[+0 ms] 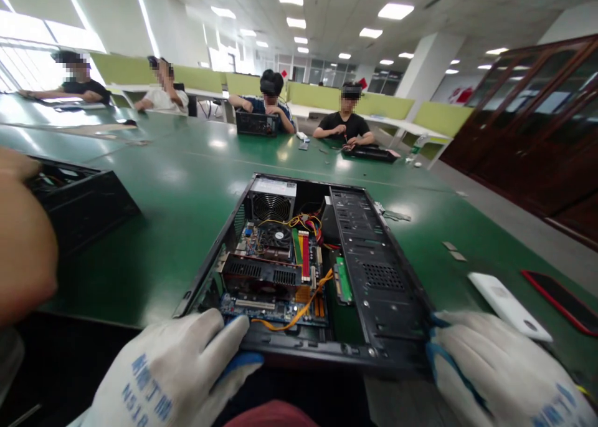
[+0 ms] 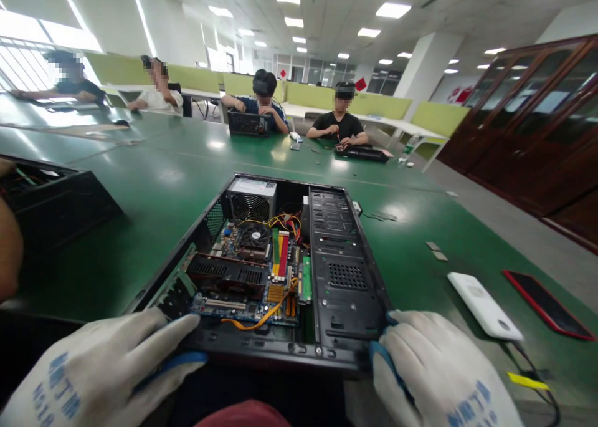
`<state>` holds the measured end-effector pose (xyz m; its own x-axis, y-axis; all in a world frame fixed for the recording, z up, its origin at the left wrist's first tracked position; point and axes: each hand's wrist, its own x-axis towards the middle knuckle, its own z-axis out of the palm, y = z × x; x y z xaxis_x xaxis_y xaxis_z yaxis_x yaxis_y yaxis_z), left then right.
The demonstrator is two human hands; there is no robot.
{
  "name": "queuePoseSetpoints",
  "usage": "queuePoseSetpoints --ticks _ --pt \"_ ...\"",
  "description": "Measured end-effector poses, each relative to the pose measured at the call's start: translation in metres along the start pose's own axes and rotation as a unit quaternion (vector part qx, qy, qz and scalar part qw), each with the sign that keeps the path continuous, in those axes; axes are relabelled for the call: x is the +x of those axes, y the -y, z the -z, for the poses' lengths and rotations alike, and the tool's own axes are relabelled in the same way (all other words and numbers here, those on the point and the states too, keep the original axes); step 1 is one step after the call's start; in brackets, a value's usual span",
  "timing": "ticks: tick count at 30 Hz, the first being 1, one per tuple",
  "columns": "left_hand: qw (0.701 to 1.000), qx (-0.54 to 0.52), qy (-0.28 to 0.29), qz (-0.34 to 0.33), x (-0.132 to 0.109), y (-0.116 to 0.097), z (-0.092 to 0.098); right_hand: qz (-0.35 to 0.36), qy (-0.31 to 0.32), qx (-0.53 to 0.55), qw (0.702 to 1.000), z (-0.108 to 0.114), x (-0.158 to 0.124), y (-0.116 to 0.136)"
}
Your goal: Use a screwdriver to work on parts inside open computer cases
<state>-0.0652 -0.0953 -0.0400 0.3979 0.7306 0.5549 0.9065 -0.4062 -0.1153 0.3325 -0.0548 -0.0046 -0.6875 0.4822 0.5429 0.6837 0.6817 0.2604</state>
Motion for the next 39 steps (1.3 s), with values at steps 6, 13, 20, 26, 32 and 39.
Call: queuePoseSetpoints --ticks 6,13,20,26,32,39 --pt "0.996 -0.058 0.057 0.022 -0.006 -0.004 -0.003 -0.023 0.014 0.023 0.999 0.003 -0.001 -0.001" --pt "0.975 -0.175 0.127 0.061 0.050 0.015 0.013 -0.045 0.064 0.043 0.996 -0.001 0.082 -0.006" --pt "0.973 -0.140 0.099 0.156 0.150 0.027 -0.013 -0.004 0.303 0.043 0.952 -0.091 0.211 0.001" --pt "0.964 -0.111 0.101 0.220 0.181 0.040 -0.054 -0.013 0.464 0.051 0.884 -0.167 0.254 0.016" --pt "0.965 -0.106 0.122 0.205 0.173 0.041 -0.070 -0.006 0.454 0.075 0.888 -0.195 0.251 0.016" --pt "0.971 -0.115 0.149 0.147 0.169 0.042 -0.072 -0.002 0.371 0.098 0.923 -0.188 0.251 0.001"
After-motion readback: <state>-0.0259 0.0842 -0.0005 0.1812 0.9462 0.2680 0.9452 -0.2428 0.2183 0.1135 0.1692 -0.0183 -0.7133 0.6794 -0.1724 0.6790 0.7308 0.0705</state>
